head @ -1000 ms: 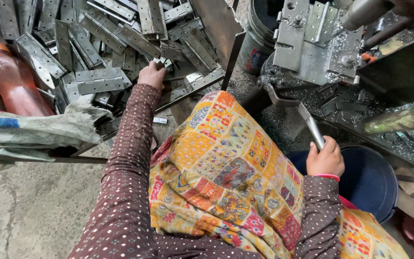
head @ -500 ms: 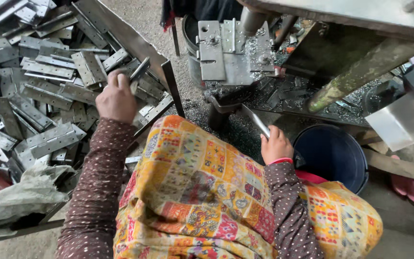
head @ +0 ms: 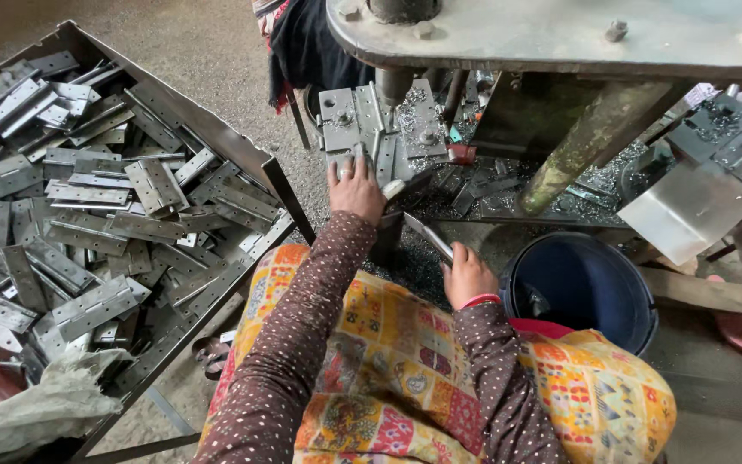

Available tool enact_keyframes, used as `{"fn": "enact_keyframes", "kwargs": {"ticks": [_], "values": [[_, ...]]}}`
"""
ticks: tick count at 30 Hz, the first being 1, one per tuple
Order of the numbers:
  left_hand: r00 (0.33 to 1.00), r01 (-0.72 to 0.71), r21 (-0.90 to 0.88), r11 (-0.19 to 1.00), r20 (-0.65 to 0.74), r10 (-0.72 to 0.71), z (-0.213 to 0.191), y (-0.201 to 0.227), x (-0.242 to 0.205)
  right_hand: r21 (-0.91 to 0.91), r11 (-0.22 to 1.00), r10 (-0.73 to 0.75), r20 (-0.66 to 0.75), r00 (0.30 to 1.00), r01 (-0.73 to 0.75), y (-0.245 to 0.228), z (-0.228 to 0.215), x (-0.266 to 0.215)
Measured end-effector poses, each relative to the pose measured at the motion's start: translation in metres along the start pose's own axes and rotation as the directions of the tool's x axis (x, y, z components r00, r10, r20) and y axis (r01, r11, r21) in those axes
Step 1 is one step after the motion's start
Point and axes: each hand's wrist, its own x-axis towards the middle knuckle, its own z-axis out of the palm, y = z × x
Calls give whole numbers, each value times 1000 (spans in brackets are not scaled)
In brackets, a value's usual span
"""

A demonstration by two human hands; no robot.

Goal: The person repeatedly picks metal hinge pieces from a bin, places them under a drill press, and operates the lever to drill holes. After each cycle, the person removes the processed piece and returns it to the bin.

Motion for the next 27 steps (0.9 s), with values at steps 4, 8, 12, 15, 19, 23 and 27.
{"fn": "enact_keyframes", "kwargs": {"ticks": [4, 8, 12, 15, 19, 23, 27], "values": [[997, -74, -51, 996, 4, 75, 2, 12, -2, -12, 1000, 6, 28, 1000, -6, -8, -8, 10], [1000, -4, -196, 981, -12, 2, 1, 17, 13, -24, 1000, -9, -10, 1000, 9, -12, -16, 8], [993, 8, -197, 980, 114, 15, -8, 10, 22, -34, 999, -19, 7, 1000, 19, -1, -2, 4], [1000, -13, -224, 975, -12, 10, -12, 6, 20, -194, 972, 185, 289, 939, -131, 16, 29, 1], [999, -21, -237, 971, -47, 11, -8, 1, 18, -201, 907, 421, 427, 800, -370, 31, 75, -4], [990, -41, -212, 976, -140, 11, 8, 6, 13, -222, 975, 124, 466, 876, -21, 37, 66, -14], [996, -47, -166, 985, -77, 34, 12, 5, 26, -293, 948, 253, 469, 846, -121, 18, 21, 9]]}}
